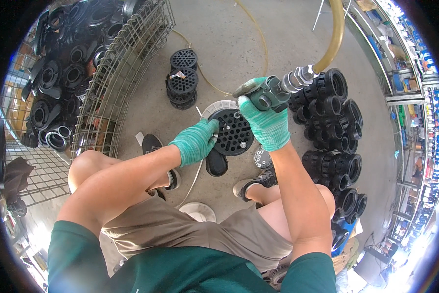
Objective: The person assembles vent covers by placing a plastic circular grill onto a metal housing, inserting a screw, and tightening it using a pneumatic screwdriver. They then use a hammer to tap the edges of the grill into place.
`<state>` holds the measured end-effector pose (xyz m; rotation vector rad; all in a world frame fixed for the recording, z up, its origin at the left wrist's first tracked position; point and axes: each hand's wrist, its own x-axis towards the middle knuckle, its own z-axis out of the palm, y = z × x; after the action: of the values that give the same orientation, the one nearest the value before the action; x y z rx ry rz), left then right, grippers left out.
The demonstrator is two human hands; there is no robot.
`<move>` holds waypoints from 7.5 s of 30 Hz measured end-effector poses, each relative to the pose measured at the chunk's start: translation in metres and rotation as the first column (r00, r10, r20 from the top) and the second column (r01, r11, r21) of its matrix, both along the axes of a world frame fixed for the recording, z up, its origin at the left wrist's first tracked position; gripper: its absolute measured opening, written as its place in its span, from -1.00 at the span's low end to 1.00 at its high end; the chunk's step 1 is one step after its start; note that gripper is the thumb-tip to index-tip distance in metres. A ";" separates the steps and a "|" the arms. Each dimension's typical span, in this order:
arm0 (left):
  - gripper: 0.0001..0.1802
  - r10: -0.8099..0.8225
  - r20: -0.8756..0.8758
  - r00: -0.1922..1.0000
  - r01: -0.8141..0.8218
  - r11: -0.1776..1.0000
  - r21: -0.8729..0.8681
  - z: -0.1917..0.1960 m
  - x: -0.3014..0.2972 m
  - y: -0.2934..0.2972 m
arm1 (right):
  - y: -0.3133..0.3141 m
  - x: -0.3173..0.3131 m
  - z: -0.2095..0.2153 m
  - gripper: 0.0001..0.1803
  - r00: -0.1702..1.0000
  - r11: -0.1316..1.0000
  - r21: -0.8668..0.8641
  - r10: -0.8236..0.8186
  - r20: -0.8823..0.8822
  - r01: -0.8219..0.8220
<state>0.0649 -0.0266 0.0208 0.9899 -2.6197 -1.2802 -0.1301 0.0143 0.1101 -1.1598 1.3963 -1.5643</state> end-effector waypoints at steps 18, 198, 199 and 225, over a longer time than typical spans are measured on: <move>-0.58 -0.113 0.081 0.990 0.108 0.992 0.061 0.015 0.008 -0.017 | 0.030 -0.008 0.033 -0.63 0.991 0.998 -0.002 -0.056 0.121 0.057; -0.76 0.031 -0.029 0.999 -0.040 0.914 -0.403 -0.004 -0.072 -0.023 | 0.092 -0.050 0.039 -0.86 0.922 0.875 0.431 -0.331 0.204 0.219; -0.77 0.029 -0.040 0.999 -0.043 0.910 -0.412 -0.006 -0.073 -0.023 | 0.093 -0.050 0.037 -0.87 0.918 0.873 0.439 -0.331 0.216 0.212; -0.47 0.138 -0.305 0.942 -0.131 0.990 0.042 -0.023 -0.056 -0.020 | 0.009 -0.005 0.014 -0.70 0.964 0.972 0.075 -0.230 0.135 0.221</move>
<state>0.0089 -0.0471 -0.0021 0.8732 -2.2699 -1.3115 -0.1348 0.0234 0.1238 -0.8586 1.5097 -1.7138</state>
